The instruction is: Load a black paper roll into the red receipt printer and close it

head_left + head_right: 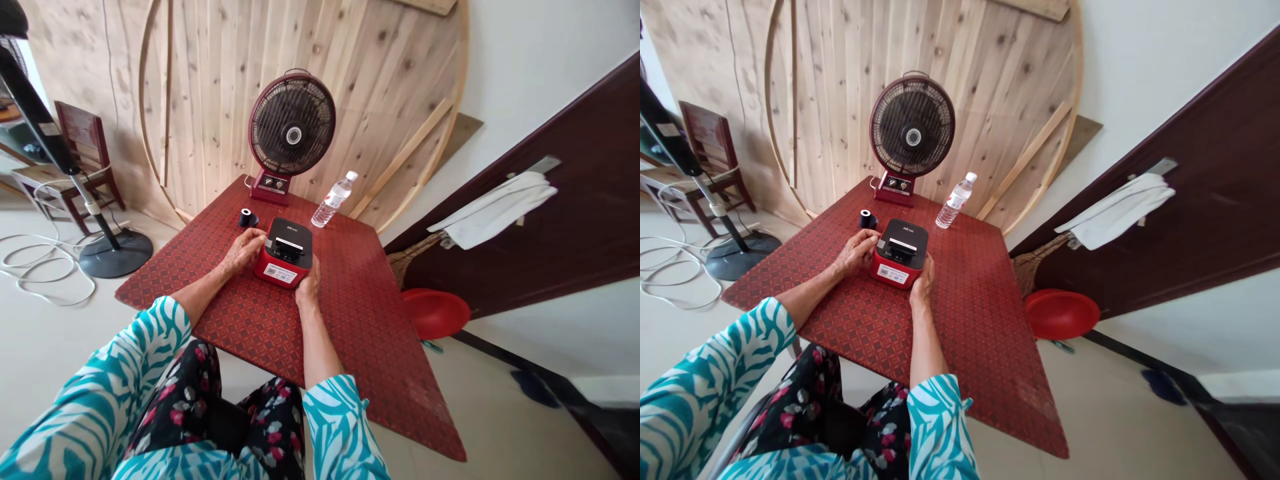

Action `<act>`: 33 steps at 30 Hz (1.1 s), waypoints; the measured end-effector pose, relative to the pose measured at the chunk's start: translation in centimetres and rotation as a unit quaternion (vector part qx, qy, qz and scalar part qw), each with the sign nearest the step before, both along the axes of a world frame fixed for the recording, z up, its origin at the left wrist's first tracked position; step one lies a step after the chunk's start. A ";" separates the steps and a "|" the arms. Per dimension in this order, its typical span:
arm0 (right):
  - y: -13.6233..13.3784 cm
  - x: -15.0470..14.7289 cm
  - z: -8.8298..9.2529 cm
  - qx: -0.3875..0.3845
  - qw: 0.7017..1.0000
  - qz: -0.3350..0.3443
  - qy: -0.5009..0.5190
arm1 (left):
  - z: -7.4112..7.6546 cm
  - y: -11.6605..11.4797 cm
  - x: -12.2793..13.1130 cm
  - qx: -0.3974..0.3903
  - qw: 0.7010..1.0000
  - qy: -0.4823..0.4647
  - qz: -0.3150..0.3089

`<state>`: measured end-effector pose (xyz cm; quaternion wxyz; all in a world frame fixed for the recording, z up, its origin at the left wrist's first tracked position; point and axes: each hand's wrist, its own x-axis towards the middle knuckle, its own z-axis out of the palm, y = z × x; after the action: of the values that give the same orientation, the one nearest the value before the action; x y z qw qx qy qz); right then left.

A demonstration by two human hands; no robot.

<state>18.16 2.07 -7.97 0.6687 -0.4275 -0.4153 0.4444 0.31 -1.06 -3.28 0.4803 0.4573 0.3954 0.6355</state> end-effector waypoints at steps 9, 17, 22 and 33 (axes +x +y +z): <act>-0.1 -0.1 0.0 0.008 1.000 0.001 -0.019 | 0.8 0.3 0.0 -0.049 0.999 -0.008 -0.016; 0.2 0.0 -0.3 0.001 1.000 -0.006 -0.021 | 1.5 0.8 -0.7 -0.074 0.996 0.025 -0.043; 0.3 -0.1 -0.3 0.001 1.000 -0.014 -0.022 | 1.6 1.0 -0.5 -0.118 0.993 0.011 -0.027; -0.2 -0.2 0.4 0.019 0.999 -0.006 -0.038 | 0.7 2.7 -0.8 -0.177 0.982 -0.037 -0.063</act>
<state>17.98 1.91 -7.54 0.6633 -0.4341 -0.4457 0.4159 -0.51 1.62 -2.55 0.6068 0.3654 0.4542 0.5403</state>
